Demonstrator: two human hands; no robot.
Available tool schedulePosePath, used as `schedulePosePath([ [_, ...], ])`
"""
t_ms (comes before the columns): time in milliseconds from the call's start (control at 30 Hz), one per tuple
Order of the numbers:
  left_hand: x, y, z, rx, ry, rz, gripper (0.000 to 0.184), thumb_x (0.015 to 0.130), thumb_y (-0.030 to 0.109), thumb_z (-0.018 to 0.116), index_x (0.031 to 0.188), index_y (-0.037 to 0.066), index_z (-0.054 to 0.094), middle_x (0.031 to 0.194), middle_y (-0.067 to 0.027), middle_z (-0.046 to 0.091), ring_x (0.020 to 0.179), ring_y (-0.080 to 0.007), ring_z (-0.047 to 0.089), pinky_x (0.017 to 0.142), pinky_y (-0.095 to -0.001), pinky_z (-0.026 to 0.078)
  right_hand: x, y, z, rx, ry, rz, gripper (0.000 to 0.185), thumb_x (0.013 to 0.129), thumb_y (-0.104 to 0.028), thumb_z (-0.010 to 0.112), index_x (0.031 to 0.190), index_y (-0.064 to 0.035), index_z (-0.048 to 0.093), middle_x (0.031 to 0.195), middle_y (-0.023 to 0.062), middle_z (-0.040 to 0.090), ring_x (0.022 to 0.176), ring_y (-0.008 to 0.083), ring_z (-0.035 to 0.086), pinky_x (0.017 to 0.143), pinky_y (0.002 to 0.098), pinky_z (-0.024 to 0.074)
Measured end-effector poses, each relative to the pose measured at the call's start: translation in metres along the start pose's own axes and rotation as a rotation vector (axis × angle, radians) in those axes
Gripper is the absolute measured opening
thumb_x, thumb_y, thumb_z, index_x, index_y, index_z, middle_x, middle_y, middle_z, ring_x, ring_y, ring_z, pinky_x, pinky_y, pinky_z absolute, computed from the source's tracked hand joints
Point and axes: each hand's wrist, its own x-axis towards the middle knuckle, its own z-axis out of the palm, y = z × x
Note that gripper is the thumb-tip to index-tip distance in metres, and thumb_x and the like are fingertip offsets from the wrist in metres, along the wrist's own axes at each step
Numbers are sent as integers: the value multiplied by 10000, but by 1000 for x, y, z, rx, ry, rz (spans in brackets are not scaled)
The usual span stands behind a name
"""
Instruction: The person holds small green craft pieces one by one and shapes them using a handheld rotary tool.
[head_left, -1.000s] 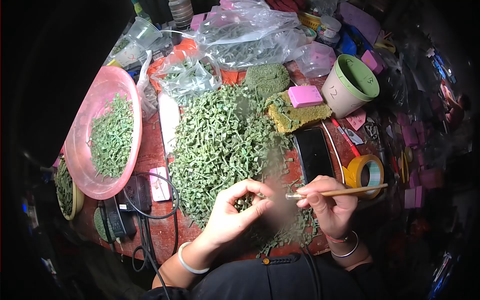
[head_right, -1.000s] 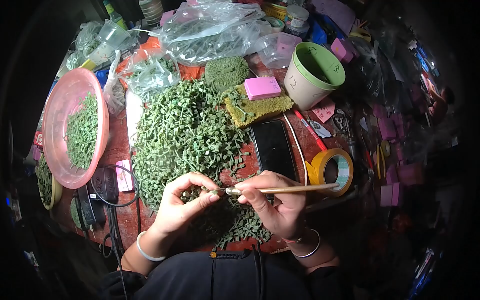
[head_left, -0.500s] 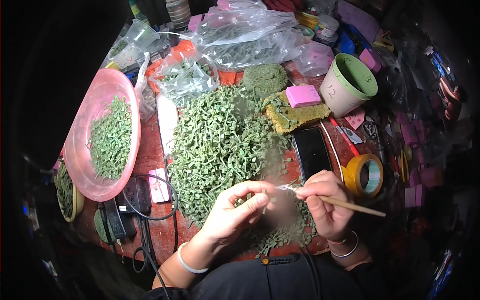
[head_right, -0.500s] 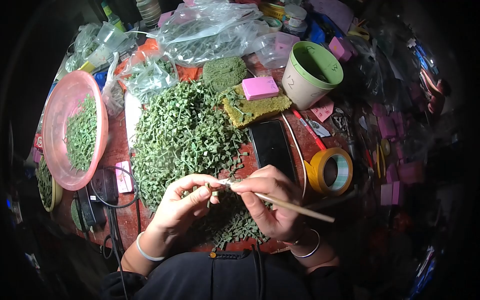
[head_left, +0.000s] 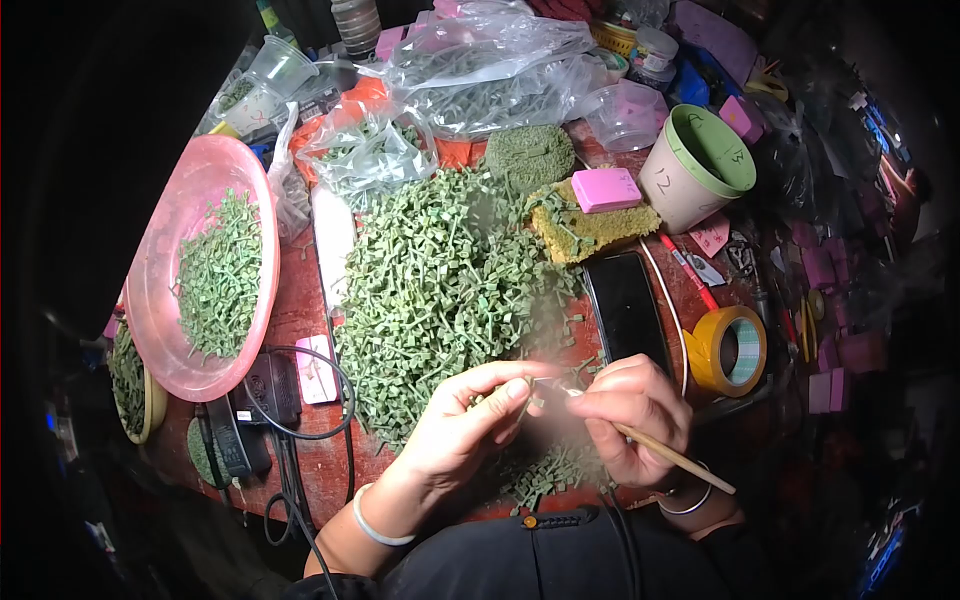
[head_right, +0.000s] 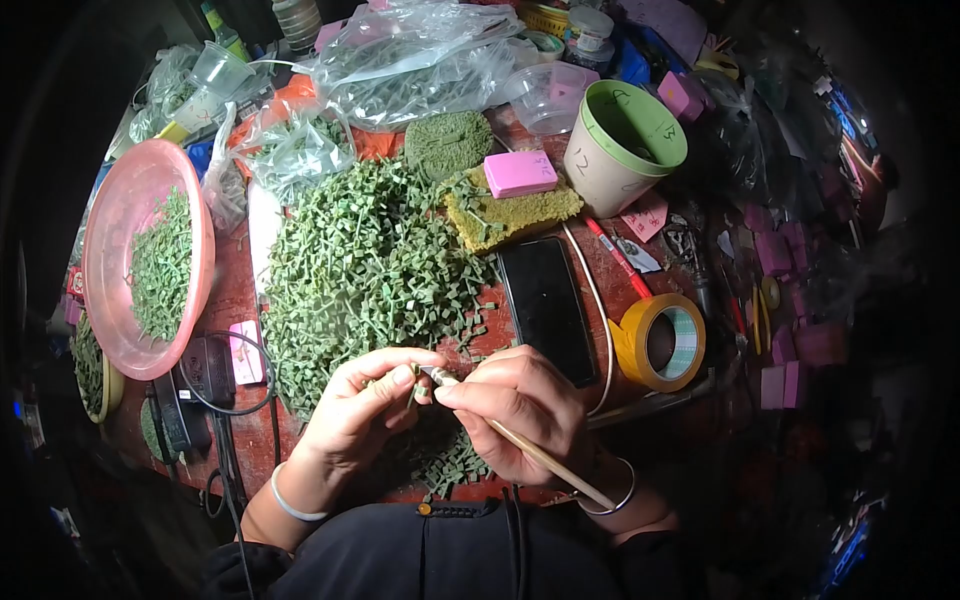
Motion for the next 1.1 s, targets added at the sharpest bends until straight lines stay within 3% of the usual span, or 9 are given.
schedulePosePath([
  [433,1,-2,3,99,41,-23,235,969,176,591,1145,34,656,879,39,628,669,1,435,575,-166,325,-1,-3,1,118,-15,-17,184,831,7,676,1012,-26,681,847,75,597,709,215,608,644,331,524],
  [767,-1,4,1,70,24,-64,260,967,171,591,1189,45,638,840,24,629,633,-24,423,573,-171,338,-1,-3,-2,28,-9,57,155,825,27,654,971,-16,681,807,85,582,666,220,584,615,325,505],
  [833,-2,5,1,82,28,-76,258,966,171,593,1189,47,639,839,25,628,631,-23,422,572,-172,339,-1,-3,-1,11,-24,51,94,864,-10,595,930,-14,661,824,85,592,707,223,586,654,331,504],
  [1100,-2,5,1,58,21,-66,254,971,174,586,1186,51,641,844,30,626,633,-24,412,572,-171,330,-2,-4,0,9,2,69,88,860,-2,614,928,-13,669,812,87,591,697,223,593,651,322,508],
])
